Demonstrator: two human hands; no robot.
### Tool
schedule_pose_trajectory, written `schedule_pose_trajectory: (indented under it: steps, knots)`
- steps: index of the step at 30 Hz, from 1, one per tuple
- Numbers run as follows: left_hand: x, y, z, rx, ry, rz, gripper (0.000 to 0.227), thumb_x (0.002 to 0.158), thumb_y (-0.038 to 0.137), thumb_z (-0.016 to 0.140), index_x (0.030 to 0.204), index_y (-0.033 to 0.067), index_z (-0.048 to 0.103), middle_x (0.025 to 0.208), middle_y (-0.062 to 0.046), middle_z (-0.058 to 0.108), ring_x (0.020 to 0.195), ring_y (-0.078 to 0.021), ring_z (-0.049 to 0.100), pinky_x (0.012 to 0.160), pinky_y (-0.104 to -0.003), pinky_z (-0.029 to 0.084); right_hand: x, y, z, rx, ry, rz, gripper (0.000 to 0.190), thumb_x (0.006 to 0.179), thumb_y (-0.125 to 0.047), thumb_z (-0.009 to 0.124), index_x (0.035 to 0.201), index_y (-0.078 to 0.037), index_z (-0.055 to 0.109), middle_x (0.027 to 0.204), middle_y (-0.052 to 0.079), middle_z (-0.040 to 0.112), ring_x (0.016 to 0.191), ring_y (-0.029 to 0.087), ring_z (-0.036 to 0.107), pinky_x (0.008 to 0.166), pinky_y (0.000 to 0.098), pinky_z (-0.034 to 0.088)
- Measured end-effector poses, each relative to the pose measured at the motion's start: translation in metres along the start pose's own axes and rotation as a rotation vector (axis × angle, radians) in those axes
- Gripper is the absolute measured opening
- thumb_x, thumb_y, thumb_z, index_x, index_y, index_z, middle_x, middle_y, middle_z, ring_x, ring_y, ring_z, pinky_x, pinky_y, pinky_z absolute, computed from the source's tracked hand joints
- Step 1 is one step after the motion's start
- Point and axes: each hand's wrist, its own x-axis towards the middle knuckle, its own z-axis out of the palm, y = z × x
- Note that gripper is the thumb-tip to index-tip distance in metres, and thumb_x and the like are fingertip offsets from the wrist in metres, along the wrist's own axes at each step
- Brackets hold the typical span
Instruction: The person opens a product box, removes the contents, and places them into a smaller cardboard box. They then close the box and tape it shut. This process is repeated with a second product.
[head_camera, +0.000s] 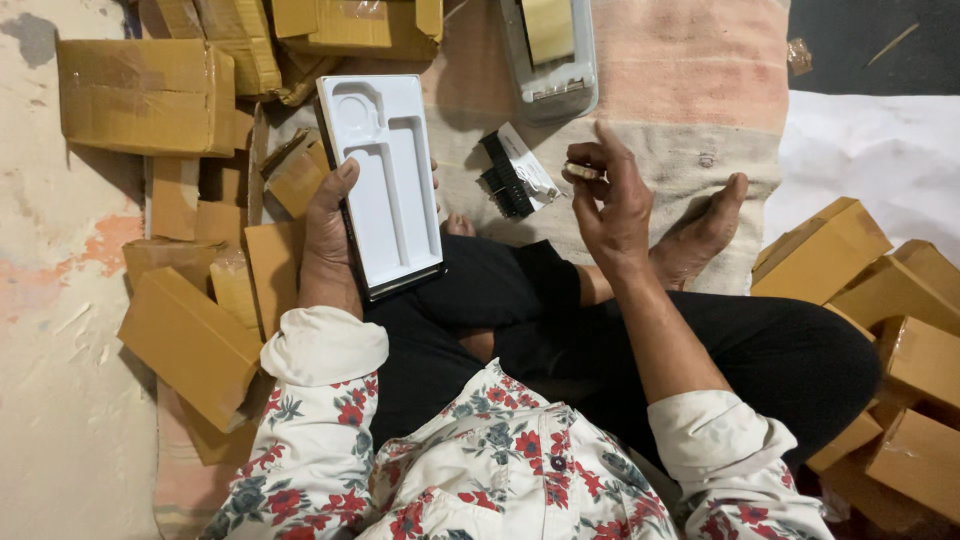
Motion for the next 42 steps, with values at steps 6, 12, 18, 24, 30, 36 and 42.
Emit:
schedule_pose_trajectory:
  steps: [6,12,18,24,30,36,42]
  knots:
    - [0.000,0.001,0.007,0.032,0.017,0.009,0.080,0.085,0.042,0.074,0.142,-0.0100,0.052,0.119,-0.028,0.068,0.101,-0.0345,0.072,0.089,-0.049,0.062,0.006,0.010,-0.009,0.488,0.152,0.524,0.036,0.097,0.007,0.066,0.132,0.007,0.060,0.115,0.018,0.071,0.105,0.028,0.076,0.081,0.0348,0.064]
    - [0.000,0.001,0.005,0.017,-0.002,-0.008,0.079,0.086,0.041,0.074,0.142,-0.0101,0.052,0.120,-0.028,0.068,0.100,-0.0343,0.072,0.088,-0.049,0.062,0.005,0.028,-0.017,0.905,0.189,0.860,0.033,0.102,-0.004,0.056,0.133,0.007,0.059,0.108,0.020,0.066,0.093,0.029,0.075,0.072,0.0320,0.066]
    - [0.000,0.001,0.002,0.013,-0.019,-0.004,0.079,0.087,0.041,0.074,0.142,-0.0102,0.052,0.120,-0.028,0.068,0.102,-0.0345,0.072,0.090,-0.049,0.062,0.007,0.023,-0.018,1.007,0.125,0.750,0.037,0.097,-0.002,0.042,0.131,0.007,0.051,0.126,0.021,0.062,0.100,0.033,0.073,0.084,0.0385,0.065]
    - [0.002,0.000,0.000,0.025,-0.009,0.003,0.079,0.087,0.041,0.073,0.143,-0.0101,0.050,0.121,-0.028,0.068,0.104,-0.0349,0.073,0.091,-0.049,0.062,0.012,0.005,-0.016,1.087,-0.007,0.581,0.049,0.086,0.011,0.042,0.134,0.013,0.049,0.138,0.023,0.056,0.130,0.037,0.064,0.110,0.0411,0.053]
    - [0.003,0.000,0.001,0.013,-0.018,-0.006,0.080,0.087,0.042,0.073,0.144,-0.0094,0.049,0.121,-0.028,0.067,0.103,-0.0349,0.072,0.090,-0.050,0.062,0.010,0.003,-0.007,0.777,-0.101,0.390,0.044,0.095,0.009,0.056,0.139,0.009,0.048,0.139,0.021,0.055,0.129,0.032,0.063,0.104,0.0387,0.054]
    - [0.002,0.000,0.003,0.017,0.005,-0.007,0.080,0.086,0.041,0.074,0.144,-0.0098,0.050,0.120,-0.028,0.068,0.102,-0.0344,0.072,0.089,-0.049,0.062,0.009,-0.001,-0.001,0.204,-0.108,0.528,0.025,0.104,-0.011,0.060,0.122,0.005,0.062,0.083,0.015,0.071,0.068,0.021,0.074,0.061,0.0346,0.061]
    - [0.001,0.001,0.003,-0.003,-0.029,-0.011,0.080,0.087,0.041,0.074,0.143,-0.0097,0.050,0.121,-0.027,0.067,0.102,-0.0340,0.072,0.090,-0.049,0.062,0.009,-0.001,-0.007,0.376,-0.118,0.545,0.032,0.104,-0.028,0.056,0.120,0.000,0.062,0.072,0.011,0.064,0.054,0.016,0.062,0.046,0.0308,0.053]
